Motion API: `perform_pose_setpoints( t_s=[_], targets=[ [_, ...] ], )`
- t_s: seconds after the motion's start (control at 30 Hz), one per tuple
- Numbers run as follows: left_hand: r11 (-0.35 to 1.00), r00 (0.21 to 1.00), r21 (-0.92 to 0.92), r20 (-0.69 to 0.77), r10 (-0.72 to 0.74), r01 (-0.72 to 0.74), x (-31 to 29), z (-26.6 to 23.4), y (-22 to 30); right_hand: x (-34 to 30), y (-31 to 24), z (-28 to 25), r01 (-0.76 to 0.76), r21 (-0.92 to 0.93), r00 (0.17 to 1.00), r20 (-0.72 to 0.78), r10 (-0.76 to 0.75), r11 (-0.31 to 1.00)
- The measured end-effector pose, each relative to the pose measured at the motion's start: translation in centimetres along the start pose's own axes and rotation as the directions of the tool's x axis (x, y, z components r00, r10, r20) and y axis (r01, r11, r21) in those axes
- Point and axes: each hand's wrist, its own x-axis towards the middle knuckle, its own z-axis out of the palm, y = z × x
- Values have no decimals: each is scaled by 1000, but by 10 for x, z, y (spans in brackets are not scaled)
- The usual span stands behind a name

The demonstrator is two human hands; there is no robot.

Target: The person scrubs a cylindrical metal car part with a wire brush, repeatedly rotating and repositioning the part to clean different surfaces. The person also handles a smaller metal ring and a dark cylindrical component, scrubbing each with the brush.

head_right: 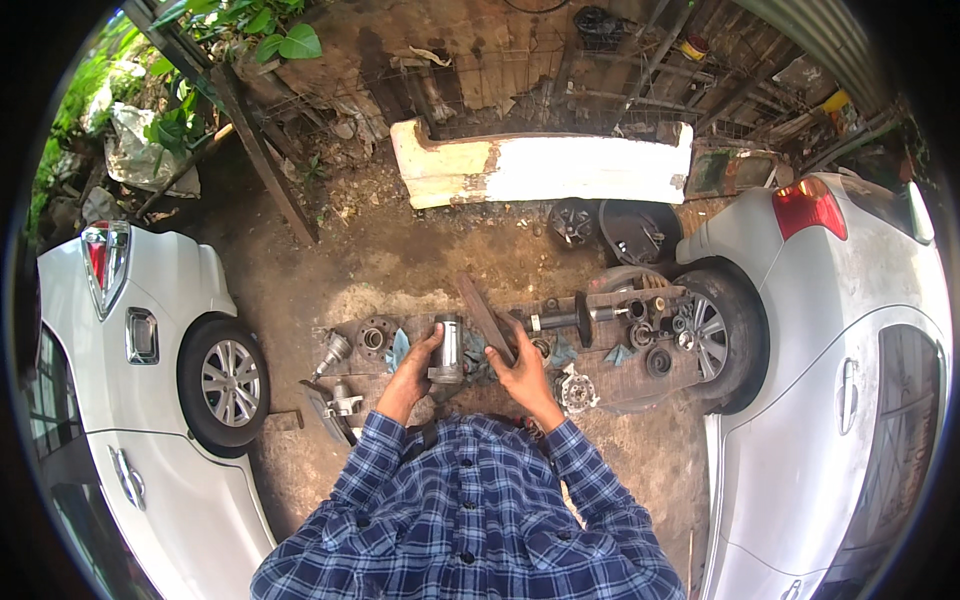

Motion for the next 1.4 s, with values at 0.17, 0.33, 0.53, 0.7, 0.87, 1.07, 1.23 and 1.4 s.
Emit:
perform_pose_setpoints(
  t_s=[0.17,0.33,0.53,0.7,0.87,1.07,1.23,1.4],
  targets=[
    [845,971,478,118,210,-241,-10,12,22,6,-47,-26,244,-175,969,82,-233,954],
    [752,981,631,153,119,-190,-27,30,49,-3,-73,-43,527,-347,776,-176,-605,776],
    [628,949,713,268,167,-312,-55,36,55,1,-54,-45,515,-494,848,172,-501,701],
    [657,959,699,211,190,-284,-56,42,55,-8,-64,-61,660,-395,641,-148,-753,639],
    [707,967,661,212,144,-250,-57,45,58,-4,-58,-44,601,-512,784,231,-576,613],
    [615,967,747,219,130,-252,-58,36,60,-9,-66,-58,647,-413,717,44,-696,640],
    [651,965,721,254,70,-237,-53,39,59,-15,-71,-47,746,-223,547,-334,-768,628],
    [615,947,724,289,139,-312,-58,44,65,-11,-54,-41,346,-640,927,347,-143,686]
  ],
)
